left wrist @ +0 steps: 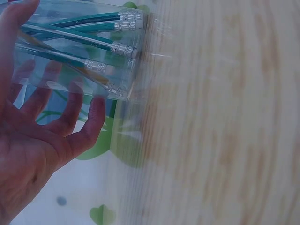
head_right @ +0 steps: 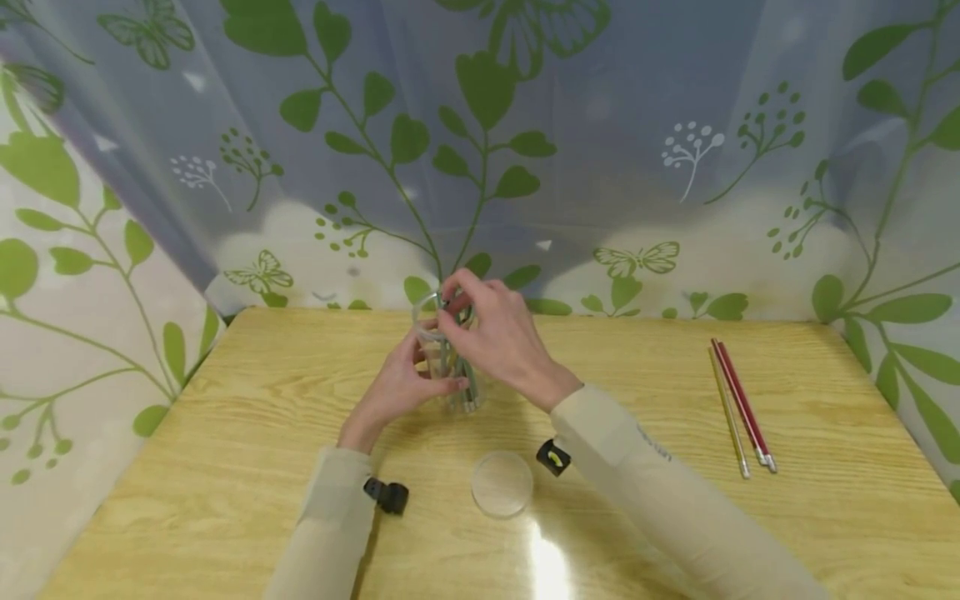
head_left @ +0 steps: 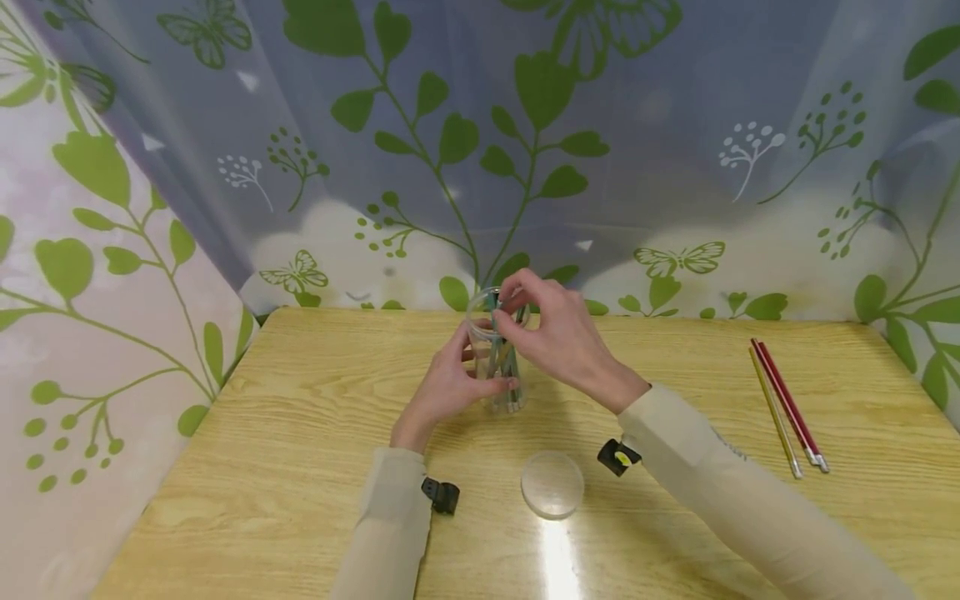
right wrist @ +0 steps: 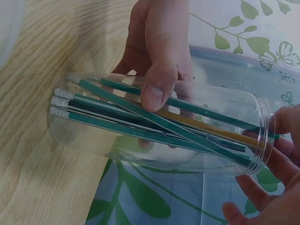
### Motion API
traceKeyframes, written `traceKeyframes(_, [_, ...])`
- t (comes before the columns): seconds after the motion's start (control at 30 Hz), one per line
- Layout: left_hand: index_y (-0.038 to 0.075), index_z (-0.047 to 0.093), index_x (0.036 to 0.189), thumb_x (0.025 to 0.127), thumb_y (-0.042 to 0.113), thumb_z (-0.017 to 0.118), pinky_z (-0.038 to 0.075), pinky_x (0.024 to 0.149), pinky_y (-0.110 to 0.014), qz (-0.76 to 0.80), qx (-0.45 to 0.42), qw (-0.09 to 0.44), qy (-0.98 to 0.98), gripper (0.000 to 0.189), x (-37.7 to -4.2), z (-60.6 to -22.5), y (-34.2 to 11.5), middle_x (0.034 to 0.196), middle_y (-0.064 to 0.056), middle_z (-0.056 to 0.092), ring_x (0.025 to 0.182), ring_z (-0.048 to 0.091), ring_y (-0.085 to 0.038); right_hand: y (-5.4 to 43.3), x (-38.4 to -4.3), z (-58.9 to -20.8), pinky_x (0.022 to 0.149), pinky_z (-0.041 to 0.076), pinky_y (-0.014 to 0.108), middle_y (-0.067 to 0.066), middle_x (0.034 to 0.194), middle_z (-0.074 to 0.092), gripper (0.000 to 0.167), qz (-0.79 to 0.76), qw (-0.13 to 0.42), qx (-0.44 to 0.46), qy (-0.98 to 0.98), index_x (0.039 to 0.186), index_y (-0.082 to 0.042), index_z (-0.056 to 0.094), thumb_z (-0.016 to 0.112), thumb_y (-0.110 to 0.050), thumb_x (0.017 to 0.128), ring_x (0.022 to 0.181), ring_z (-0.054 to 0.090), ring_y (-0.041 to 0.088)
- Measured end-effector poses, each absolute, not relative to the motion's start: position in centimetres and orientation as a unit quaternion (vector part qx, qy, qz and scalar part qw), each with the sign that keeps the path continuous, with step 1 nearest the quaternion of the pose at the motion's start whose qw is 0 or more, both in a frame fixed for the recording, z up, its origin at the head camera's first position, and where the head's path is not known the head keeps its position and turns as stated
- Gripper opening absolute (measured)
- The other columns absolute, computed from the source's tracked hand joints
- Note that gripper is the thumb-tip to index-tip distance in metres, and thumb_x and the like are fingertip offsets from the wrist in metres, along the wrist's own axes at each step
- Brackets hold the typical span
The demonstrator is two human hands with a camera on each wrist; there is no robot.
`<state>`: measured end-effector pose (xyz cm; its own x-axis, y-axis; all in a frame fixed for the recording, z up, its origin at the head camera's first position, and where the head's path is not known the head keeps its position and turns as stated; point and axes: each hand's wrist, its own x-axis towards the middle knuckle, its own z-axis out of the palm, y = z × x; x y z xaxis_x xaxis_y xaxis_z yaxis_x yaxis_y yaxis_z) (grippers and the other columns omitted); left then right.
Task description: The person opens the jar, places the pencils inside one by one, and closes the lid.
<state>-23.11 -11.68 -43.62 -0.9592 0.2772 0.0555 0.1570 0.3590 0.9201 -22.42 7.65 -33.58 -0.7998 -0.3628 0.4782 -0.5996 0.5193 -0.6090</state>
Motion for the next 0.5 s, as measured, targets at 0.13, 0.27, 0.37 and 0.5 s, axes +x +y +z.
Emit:
traceKeyframes(0.13, [0.042, 0.045, 0.142, 0.08, 0.031, 0.089, 0.053, 0.105, -0.052, 0.553, 0.129, 0.063, 0.821, 0.077, -23.1, -43.5, -11.66, 0.147, 0.009, 0.051, 0.135, 0.053, -0.032, 7.65, -22.4, -33.61, 0.076, 0.042, 0.037, 0.007, 0.098, 0.076, 0.011, 0.394, 0.133, 0.276, -0.867, 0.106, -0.014, 0.064, 0.066, -0.02, 0.097, 0.095, 0.067, 0.029])
traceKeyframes(0.27, [0.04, 0.044, 0.144, 0.081, 0.031, 0.089, 0.05, 0.108, -0.053, 0.553, 0.124, 0.072, 0.821, 0.078, -23.0, -43.29, -11.57, 0.151, 0.008, 0.049, 0.138, 0.05, -0.033, 7.7, -22.37, -33.7, 0.082, 0.046, 0.043, 0.007, 0.098, 0.076, 0.01, 0.393, 0.116, 0.266, -0.872, 0.105, -0.015, 0.065, 0.064, -0.022, 0.098, 0.1, 0.066, 0.03])
traceKeyframes(0.37, [0.043, 0.044, 0.142, 0.08, 0.033, 0.089, 0.051, 0.107, -0.052, 0.55, 0.126, 0.068, 0.823, 0.077, -23.03, -43.38, -11.61, 0.15, 0.009, 0.049, 0.137, 0.051, -0.033, 7.74, -22.39, -33.74, 0.083, 0.046, 0.044, 0.007, 0.098, 0.076, 0.009, 0.392, 0.11, 0.265, -0.874, 0.105, -0.015, 0.065, 0.063, -0.022, 0.099, 0.101, 0.066, 0.03])
traceKeyframes(0.5, [0.046, 0.045, 0.139, 0.08, 0.037, 0.088, 0.054, 0.104, -0.051, 0.545, 0.129, 0.06, 0.826, 0.073, -23.13, -43.7, -11.7, 0.146, 0.012, 0.05, 0.134, 0.053, -0.032, 7.81, -22.41, -33.68, 0.081, 0.045, 0.041, 0.006, 0.1, 0.076, 0.011, 0.387, 0.101, 0.269, -0.876, 0.107, -0.017, 0.066, 0.062, -0.023, 0.1, 0.103, 0.065, 0.03])
